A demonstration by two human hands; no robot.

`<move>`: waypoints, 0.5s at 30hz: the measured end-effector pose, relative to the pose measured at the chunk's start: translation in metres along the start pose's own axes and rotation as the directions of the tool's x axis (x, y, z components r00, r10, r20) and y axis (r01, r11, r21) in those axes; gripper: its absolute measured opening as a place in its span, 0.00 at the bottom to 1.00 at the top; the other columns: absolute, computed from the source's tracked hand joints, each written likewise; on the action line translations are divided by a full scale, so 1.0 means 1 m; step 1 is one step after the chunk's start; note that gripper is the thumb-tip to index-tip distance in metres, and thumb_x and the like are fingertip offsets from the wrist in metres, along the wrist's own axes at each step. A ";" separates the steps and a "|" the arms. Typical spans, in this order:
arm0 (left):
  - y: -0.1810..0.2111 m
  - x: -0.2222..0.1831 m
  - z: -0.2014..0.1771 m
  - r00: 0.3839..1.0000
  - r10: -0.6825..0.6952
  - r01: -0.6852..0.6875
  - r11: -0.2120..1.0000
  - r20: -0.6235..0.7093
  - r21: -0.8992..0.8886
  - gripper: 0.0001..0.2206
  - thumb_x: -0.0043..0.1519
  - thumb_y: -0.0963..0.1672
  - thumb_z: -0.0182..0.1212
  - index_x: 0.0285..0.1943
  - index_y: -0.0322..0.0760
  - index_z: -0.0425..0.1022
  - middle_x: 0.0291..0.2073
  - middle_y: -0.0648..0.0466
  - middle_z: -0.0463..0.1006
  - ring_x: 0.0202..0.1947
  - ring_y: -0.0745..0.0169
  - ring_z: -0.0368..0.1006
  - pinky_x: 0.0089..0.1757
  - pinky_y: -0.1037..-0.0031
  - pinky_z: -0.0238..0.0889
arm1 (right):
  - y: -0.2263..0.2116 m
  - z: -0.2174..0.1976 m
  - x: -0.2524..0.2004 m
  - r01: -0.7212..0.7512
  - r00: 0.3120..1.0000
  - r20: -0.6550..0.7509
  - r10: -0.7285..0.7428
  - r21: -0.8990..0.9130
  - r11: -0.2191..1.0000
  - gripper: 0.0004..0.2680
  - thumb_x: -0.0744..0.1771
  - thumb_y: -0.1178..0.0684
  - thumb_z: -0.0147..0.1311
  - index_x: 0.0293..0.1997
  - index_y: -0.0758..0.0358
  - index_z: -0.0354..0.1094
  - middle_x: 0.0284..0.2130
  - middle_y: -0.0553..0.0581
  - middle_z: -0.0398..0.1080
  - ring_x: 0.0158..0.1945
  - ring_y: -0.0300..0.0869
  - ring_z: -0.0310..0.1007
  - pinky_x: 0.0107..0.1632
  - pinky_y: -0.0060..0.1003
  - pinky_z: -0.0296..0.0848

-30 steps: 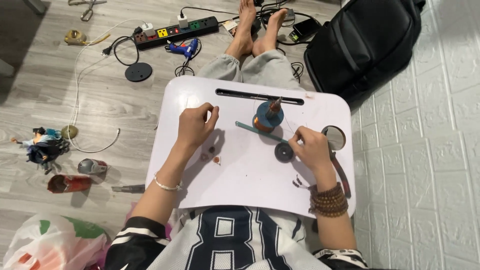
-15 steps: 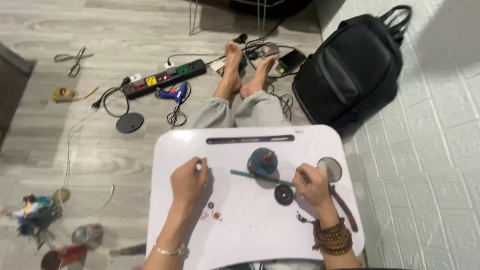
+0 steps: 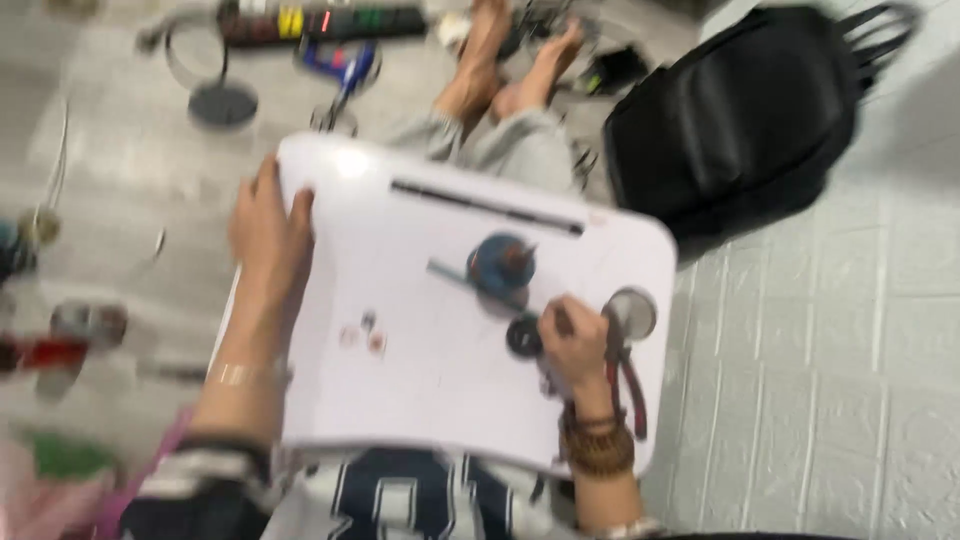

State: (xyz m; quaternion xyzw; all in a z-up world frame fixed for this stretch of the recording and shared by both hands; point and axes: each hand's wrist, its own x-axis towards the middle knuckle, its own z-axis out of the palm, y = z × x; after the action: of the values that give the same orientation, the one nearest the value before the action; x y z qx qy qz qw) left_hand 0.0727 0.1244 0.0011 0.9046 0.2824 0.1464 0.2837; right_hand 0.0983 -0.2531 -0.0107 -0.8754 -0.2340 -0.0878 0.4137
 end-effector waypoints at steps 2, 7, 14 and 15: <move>-0.020 -0.003 0.017 1.000 0.007 -0.007 0.998 -0.012 0.062 0.24 0.67 0.46 0.63 0.69 0.29 0.65 0.50 0.30 0.72 0.49 0.21 0.72 0.45 0.39 0.64 | -0.006 0.000 -0.011 -0.024 0.999 0.038 0.023 0.014 1.000 0.05 0.65 0.57 0.54 0.27 0.58 0.68 0.11 0.54 0.64 0.15 0.42 0.63 0.21 0.32 0.64; -0.030 0.026 0.026 0.998 0.023 -0.019 0.995 -0.050 0.095 0.25 0.65 0.50 0.61 0.70 0.39 0.65 0.49 0.34 0.74 0.49 0.26 0.74 0.44 0.41 0.66 | -0.012 0.008 0.015 0.025 0.999 -0.031 -0.025 0.000 1.000 0.05 0.64 0.58 0.52 0.26 0.60 0.68 0.10 0.58 0.62 0.14 0.46 0.63 0.21 0.36 0.62; -0.026 0.014 0.008 1.000 0.008 -0.007 0.999 0.027 -0.039 0.25 0.66 0.50 0.61 0.69 0.37 0.64 0.50 0.37 0.73 0.51 0.30 0.74 0.45 0.44 0.68 | -0.017 0.020 0.009 -0.001 0.994 -0.109 0.000 -0.008 1.000 0.07 0.66 0.58 0.52 0.25 0.59 0.68 0.09 0.52 0.61 0.13 0.39 0.58 0.20 0.30 0.58; -0.026 0.018 0.010 0.998 0.036 -0.035 0.999 0.042 -0.036 0.25 0.66 0.50 0.61 0.69 0.36 0.63 0.49 0.36 0.73 0.49 0.27 0.74 0.44 0.42 0.68 | -0.024 0.018 0.010 -0.017 0.994 -0.106 0.020 0.026 1.000 0.07 0.66 0.57 0.52 0.25 0.59 0.68 0.08 0.53 0.61 0.12 0.38 0.57 0.19 0.30 0.57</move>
State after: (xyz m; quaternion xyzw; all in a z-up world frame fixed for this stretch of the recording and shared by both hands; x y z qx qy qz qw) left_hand 0.0796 0.1485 -0.0205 0.9072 0.2575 0.1370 0.3031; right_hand 0.0947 -0.2235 -0.0026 -0.8664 -0.2047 -0.1274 0.4373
